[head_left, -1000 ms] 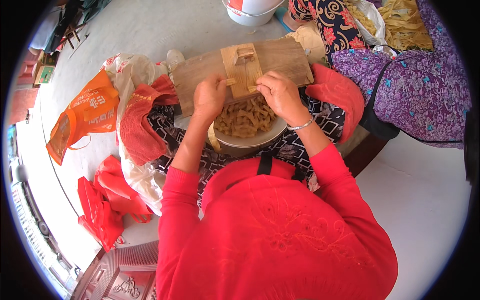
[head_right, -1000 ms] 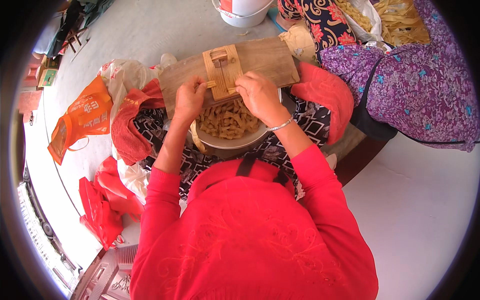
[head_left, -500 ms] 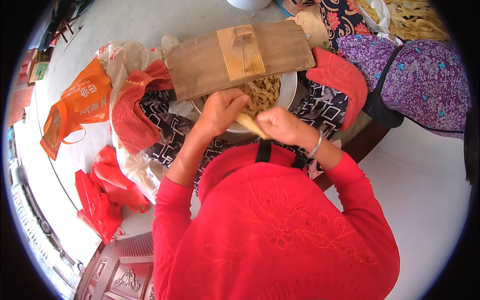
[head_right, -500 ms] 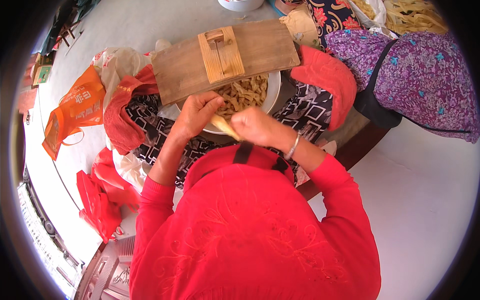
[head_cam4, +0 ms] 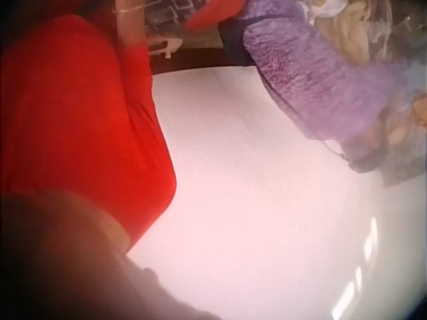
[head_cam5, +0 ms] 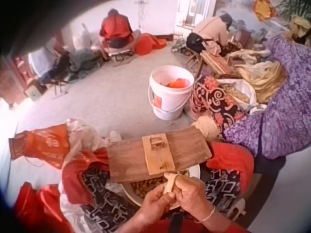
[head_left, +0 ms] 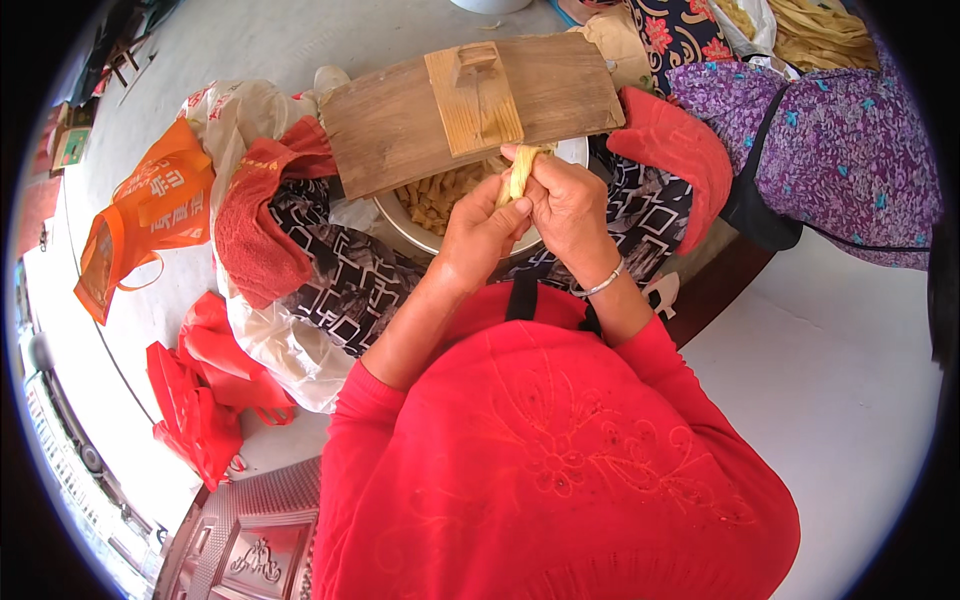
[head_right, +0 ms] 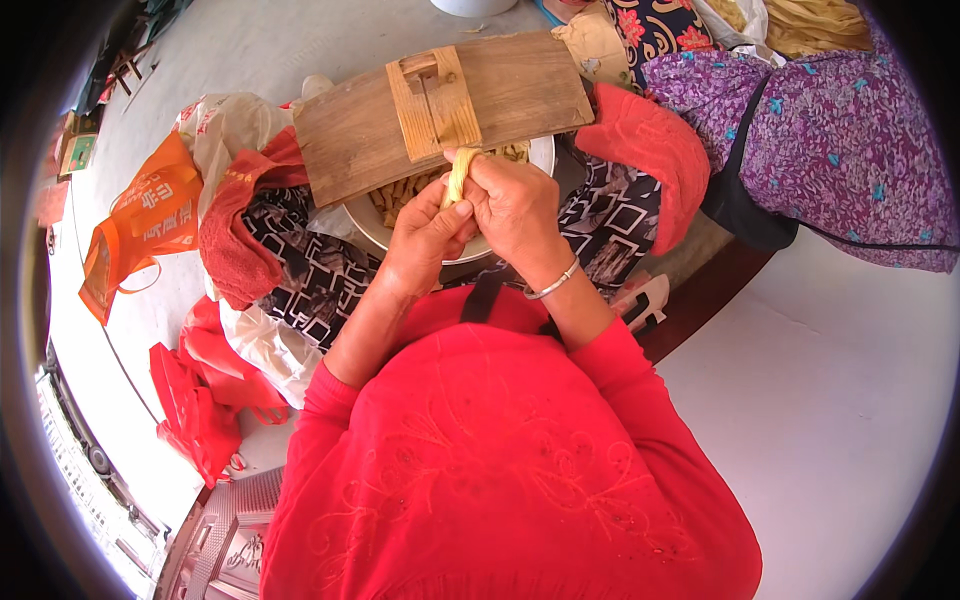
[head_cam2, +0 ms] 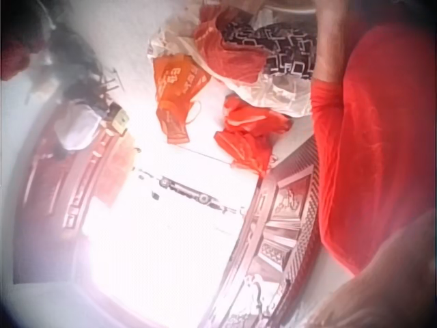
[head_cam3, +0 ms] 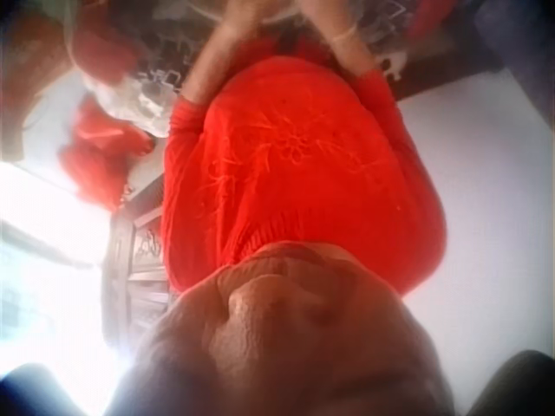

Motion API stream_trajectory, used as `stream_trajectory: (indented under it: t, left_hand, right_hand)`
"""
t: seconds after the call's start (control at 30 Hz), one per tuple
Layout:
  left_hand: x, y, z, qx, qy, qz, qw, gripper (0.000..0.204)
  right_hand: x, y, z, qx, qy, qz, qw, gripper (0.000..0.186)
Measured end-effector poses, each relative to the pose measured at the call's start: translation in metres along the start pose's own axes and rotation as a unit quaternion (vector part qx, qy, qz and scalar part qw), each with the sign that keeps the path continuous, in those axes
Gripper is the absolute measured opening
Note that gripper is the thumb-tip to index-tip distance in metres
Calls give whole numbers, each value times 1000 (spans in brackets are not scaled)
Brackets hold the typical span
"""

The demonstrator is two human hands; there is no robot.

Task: The person shapes pieces of dough by rolling them across a wooden board and placing the finished pieces into a bowl.

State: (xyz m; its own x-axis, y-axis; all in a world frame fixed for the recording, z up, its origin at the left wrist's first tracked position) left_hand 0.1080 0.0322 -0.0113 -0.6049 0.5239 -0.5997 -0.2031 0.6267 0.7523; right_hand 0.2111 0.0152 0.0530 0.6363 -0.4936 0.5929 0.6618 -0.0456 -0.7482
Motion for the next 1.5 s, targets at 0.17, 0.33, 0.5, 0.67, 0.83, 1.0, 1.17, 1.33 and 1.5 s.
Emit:
stream_trajectory:
  t: [0.17, 0.33, 0.5, 0.67, 0.83, 1.0, 1.17, 1.33, 1.5]
  left_hand:
    - [22, 1, -3, -60, 9, 286, 956, 14]
    - [-3, 34, -21, -268, 38, 628, 729, 24]
    - [-3, 29, -24, -318, 70, 526, 786, 20]
    - [-11, 43, -15, -181, 63, 597, 779, 16]
    - [16, 32, 0, -151, 147, 472, 856, 16]
    - [30, 9, -18, -78, 87, 200, 973, 15]
    - [35, 44, -44, -253, 108, 606, 747, 9]
    - [12, 65, -42, -306, 79, 700, 640, 10]
    - [-19, 73, -28, -398, 9, 700, 593, 17]
  right_hand:
    - [-1, 4, -8, 22, -75, -70, 995, 13]
    - [-41, 58, -54, -223, -236, 244, 914, 27]
    - [-70, 67, -87, -442, -220, 597, 632, 23]
    - [-40, 51, -53, -276, -138, 316, 897, 19]
    - [-14, 24, -31, -103, -19, 212, 972, 17]
    - [-10, 27, -31, -124, 16, 337, 933, 9]
    - [-18, 39, -44, -134, -21, 357, 924, 12]
    - [12, 46, -19, -149, -47, 260, 953, 33]
    - [-2, 22, 7, -142, -285, 199, 927, 36]
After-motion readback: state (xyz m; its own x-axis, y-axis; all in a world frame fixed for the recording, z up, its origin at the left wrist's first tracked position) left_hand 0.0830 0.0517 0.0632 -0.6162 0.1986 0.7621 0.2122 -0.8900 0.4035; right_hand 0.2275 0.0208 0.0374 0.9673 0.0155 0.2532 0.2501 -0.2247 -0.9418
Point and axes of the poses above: each hand's wrist, its own z-axis towards the middle knuckle, its own x-axis out of the back of the hand, y = z × x, the point moved 8 cm from there along z, towards the middle knuckle, and after that the axes turned 5 degrees about -x, right-handed, at the moved point
